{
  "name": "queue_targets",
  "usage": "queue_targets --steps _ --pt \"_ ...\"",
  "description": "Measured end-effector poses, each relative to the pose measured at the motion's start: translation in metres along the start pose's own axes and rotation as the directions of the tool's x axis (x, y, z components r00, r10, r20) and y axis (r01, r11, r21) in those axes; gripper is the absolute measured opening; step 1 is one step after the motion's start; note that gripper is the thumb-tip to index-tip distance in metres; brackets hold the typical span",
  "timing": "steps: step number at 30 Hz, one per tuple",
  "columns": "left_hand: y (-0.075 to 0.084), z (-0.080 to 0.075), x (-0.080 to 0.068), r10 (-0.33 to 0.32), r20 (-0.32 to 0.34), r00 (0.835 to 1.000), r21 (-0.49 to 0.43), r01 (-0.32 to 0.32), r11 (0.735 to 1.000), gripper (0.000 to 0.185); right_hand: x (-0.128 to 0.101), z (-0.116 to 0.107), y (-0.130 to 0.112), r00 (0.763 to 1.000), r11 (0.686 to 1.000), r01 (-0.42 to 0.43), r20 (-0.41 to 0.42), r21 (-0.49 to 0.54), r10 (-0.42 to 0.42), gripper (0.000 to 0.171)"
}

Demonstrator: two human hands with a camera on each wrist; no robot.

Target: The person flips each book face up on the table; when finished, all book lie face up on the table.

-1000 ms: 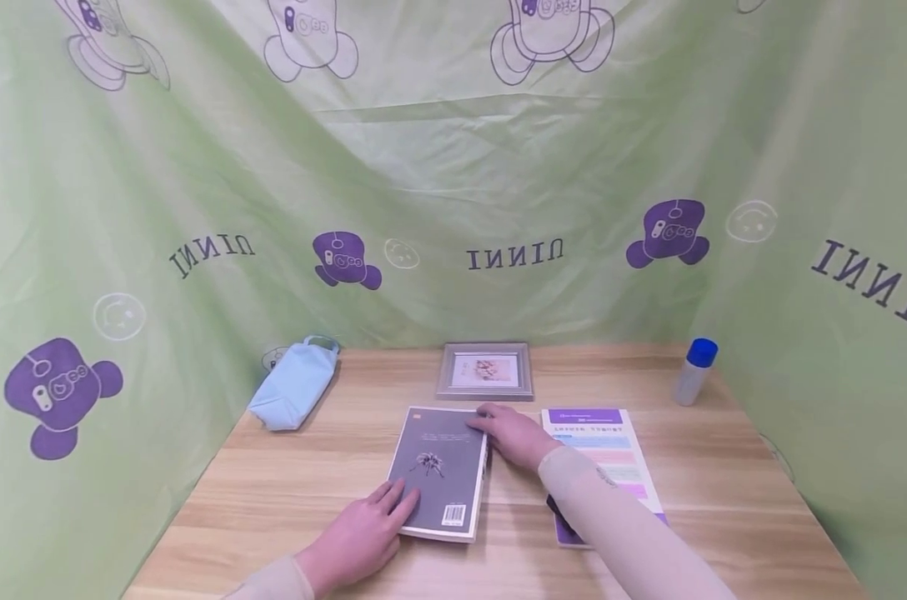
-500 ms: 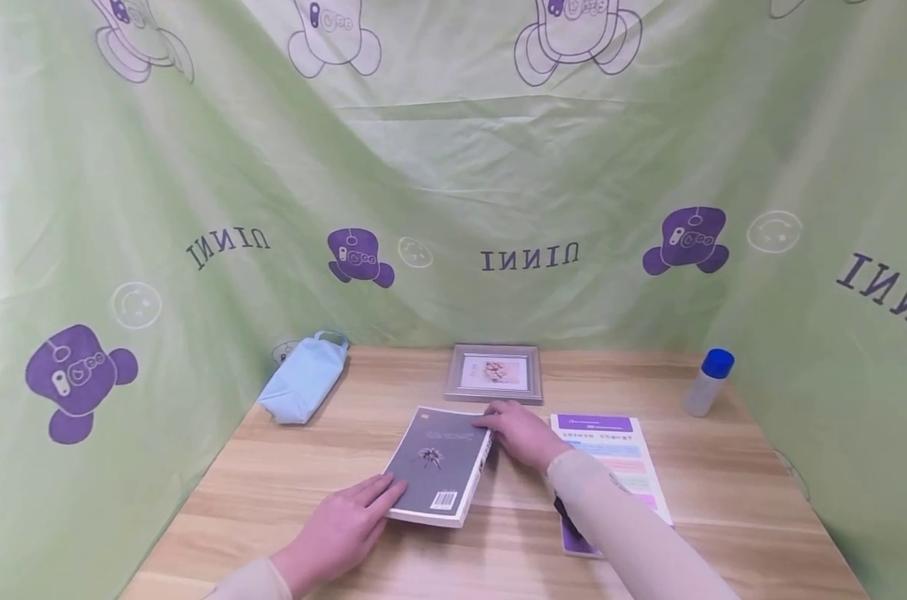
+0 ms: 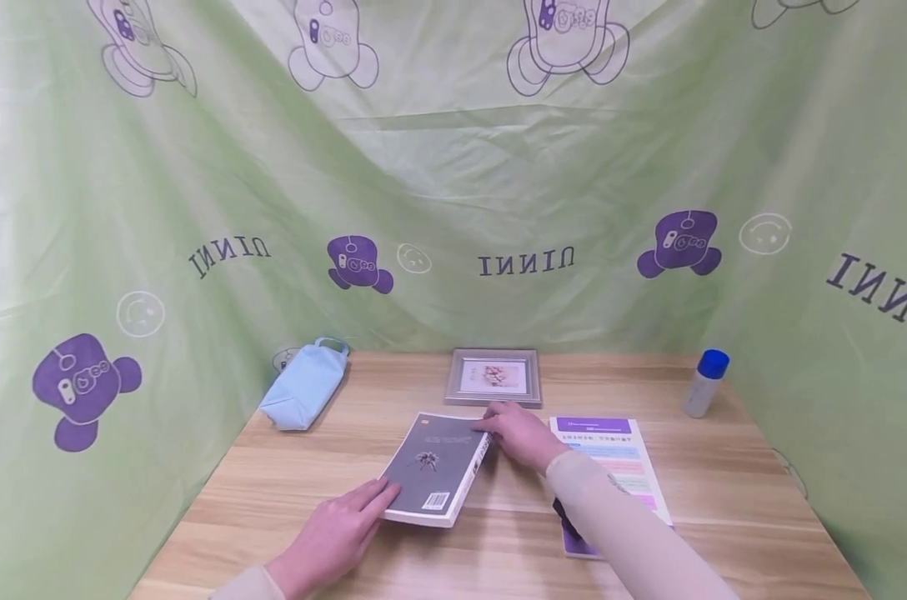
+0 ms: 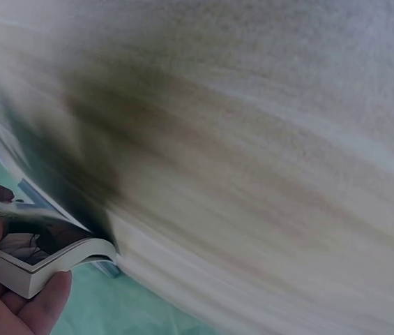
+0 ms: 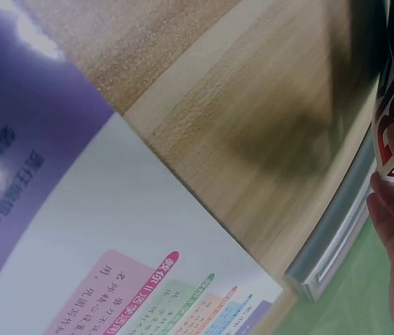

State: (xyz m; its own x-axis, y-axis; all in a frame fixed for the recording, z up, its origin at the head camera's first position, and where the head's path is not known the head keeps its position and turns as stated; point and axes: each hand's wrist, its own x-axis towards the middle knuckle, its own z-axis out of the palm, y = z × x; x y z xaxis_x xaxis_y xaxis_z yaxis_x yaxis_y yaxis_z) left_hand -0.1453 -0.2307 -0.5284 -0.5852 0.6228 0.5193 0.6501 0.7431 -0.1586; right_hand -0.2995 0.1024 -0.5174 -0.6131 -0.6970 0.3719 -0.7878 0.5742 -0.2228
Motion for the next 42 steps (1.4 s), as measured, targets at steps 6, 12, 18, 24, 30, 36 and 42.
queue_targets --steps 6,12,18,24,30,36,42 --pt "-0.004 -0.008 0.007 0.001 -0.014 1.000 -0.012 -0.001 1.000 0.058 0.000 -0.008 -0.002 1.000 0.999 -0.003 -0.007 0.043 0.003 0.047" --pt "-0.007 -0.016 0.012 0.004 -0.032 0.999 -0.009 -0.004 1.000 0.056 0.000 -0.014 -0.005 1.000 0.998 -0.003 -0.025 0.059 0.005 0.045" --pt "-0.011 -0.018 0.014 0.020 -0.075 0.997 -0.006 -0.021 1.000 0.053 0.004 -0.017 -0.005 0.999 0.999 0.002 -0.051 0.048 0.000 0.039" --pt "-0.015 -0.024 0.017 0.014 -0.075 0.997 -0.020 -0.015 1.000 0.054 0.007 -0.023 -0.003 0.993 0.999 0.024 -0.115 0.041 -0.019 0.034" --pt "-0.017 -0.031 0.021 0.017 -0.113 0.993 -0.011 -0.018 1.000 0.050 0.008 -0.028 -0.004 0.990 0.998 0.050 -0.131 0.043 -0.043 0.030" --pt "-0.018 -0.038 0.023 0.008 -0.133 0.991 -0.012 -0.010 1.000 0.048 0.010 -0.032 -0.005 0.989 0.998 0.057 -0.141 0.037 -0.051 0.029" --pt "-0.021 -0.043 0.025 0.010 -0.120 0.993 -0.027 -0.014 1.000 0.038 0.011 -0.035 -0.006 0.986 0.998 0.060 -0.157 0.018 -0.057 0.028"
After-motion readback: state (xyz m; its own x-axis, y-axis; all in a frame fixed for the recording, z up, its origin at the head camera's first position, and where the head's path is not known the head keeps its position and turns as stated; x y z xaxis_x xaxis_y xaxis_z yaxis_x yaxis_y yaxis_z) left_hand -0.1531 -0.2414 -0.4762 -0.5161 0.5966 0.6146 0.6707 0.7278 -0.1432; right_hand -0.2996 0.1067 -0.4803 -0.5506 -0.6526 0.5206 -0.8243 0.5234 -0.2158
